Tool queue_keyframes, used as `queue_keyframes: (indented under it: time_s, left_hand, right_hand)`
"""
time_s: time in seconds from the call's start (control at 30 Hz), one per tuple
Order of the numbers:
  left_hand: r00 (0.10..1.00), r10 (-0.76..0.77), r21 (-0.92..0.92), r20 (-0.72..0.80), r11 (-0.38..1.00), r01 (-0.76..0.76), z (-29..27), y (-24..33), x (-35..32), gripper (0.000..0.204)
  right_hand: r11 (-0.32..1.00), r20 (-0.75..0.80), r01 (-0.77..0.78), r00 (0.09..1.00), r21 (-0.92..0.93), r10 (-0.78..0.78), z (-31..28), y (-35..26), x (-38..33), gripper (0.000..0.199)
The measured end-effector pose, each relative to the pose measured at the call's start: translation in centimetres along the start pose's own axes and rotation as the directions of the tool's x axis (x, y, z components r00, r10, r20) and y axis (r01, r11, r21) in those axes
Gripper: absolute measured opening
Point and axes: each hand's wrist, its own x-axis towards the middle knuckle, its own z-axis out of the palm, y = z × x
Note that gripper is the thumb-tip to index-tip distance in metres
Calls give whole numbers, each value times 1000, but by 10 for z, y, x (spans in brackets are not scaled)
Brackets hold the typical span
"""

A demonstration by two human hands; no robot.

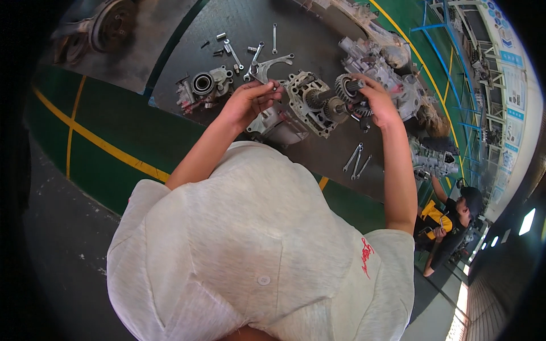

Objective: Disassemble components from a mechanical housing or gearbox housing on a workbench.

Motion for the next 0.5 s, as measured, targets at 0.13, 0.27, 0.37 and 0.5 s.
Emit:
queue_keyframes:
  time_s: [0.13,0.27,0.37,0.5]
  left_hand:
    - [998,-55,16,-5,998,55,-7,10,6,29]
    - [997,-81,29,1,996,81,-15,18,13,28]
    - [994,-113,52,-7,992,114,-16,24,14,29]
    - [989,-147,93,8,985,146,-19,30,13,29]
  right_hand:
    - [951,127,82,991,-297,-46,-2,6,11,41]
    - [782,241,124,970,-611,34,5,-12,22,37]
    - [745,316,146,945,-650,90,6,-18,33,36]
    - [566,279,98,929,-819,243,8,-25,36,39]
